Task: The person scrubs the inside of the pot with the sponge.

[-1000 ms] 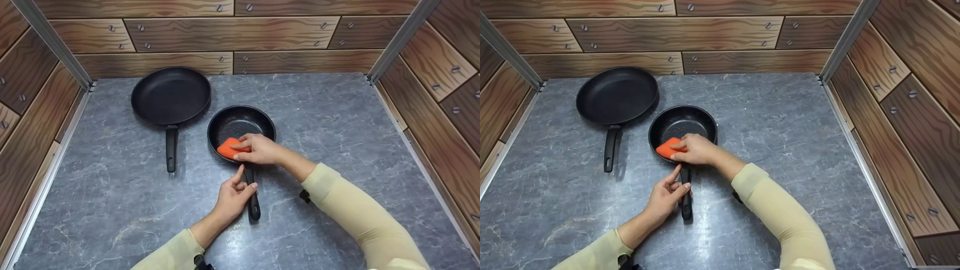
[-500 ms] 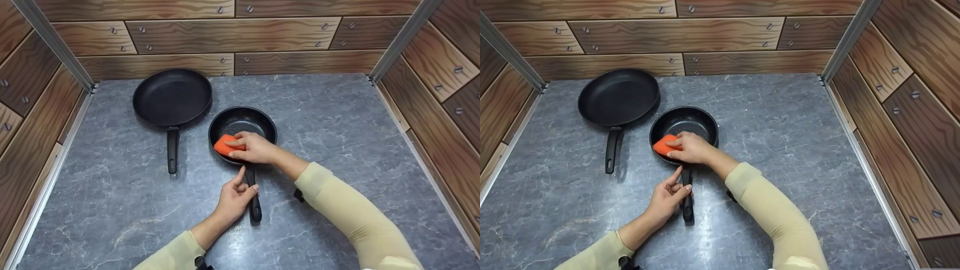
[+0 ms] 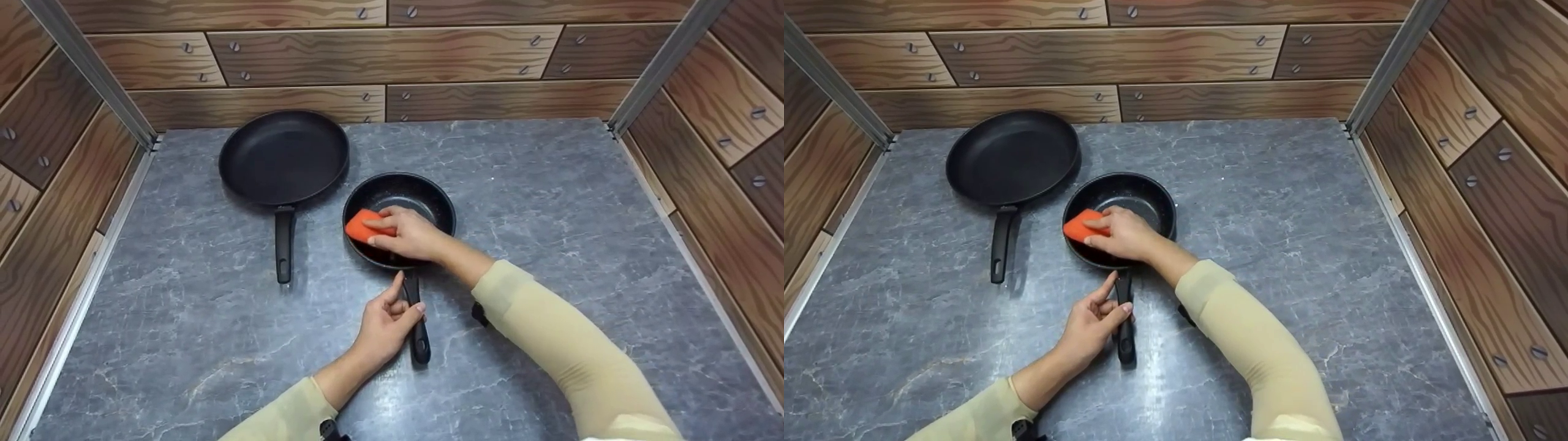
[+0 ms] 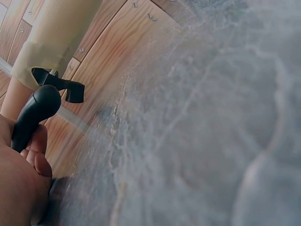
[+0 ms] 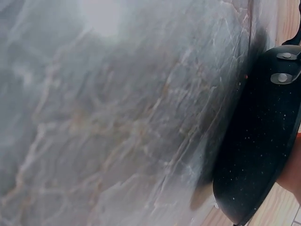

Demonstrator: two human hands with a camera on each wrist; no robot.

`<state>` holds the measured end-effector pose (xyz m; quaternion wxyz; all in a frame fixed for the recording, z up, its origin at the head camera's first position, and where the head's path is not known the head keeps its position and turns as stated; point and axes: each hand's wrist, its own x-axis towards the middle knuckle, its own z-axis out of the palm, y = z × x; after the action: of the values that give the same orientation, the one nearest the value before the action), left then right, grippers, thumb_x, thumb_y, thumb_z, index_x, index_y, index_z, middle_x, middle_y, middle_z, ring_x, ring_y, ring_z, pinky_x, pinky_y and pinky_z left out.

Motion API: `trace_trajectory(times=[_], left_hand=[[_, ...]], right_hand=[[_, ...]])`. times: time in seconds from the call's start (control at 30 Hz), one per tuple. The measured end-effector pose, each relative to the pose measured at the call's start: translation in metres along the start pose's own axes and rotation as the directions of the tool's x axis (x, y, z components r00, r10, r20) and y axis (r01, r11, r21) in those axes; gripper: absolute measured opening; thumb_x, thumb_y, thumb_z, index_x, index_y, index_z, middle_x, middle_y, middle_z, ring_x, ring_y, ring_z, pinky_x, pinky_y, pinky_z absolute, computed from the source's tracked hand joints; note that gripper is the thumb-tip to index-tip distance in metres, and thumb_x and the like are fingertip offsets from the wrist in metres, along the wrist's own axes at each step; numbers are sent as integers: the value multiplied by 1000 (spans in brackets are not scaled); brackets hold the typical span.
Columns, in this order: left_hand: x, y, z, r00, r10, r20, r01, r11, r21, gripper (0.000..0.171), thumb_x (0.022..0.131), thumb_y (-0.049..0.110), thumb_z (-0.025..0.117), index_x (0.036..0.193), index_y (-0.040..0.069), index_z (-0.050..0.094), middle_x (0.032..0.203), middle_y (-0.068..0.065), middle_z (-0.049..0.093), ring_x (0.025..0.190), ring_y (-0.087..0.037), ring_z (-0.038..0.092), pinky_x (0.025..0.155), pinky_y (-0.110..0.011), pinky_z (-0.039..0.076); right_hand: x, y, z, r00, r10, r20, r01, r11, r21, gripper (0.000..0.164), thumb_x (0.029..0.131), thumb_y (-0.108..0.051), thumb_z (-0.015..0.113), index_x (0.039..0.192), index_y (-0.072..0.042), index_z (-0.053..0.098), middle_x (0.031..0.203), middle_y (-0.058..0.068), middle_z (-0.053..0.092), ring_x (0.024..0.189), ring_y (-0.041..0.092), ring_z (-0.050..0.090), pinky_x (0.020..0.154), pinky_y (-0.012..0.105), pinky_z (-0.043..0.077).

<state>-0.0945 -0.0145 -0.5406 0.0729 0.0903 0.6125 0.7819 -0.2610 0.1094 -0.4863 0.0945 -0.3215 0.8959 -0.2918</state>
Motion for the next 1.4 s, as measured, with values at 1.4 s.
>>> trace_trajectory(times=[1.4], left_hand=[[-1,-1,-1,1000,3,-17,-3,1000,9,79,99,-1,70,162,-12,24,79,-6,70,66,-5,67,66,-18,55]], right_hand=[[16,2,-3,978,-63,-199,17,974,-226,53,99,-47,75,144,-20,69,156,21,46,141,37,47,118,50,40]])
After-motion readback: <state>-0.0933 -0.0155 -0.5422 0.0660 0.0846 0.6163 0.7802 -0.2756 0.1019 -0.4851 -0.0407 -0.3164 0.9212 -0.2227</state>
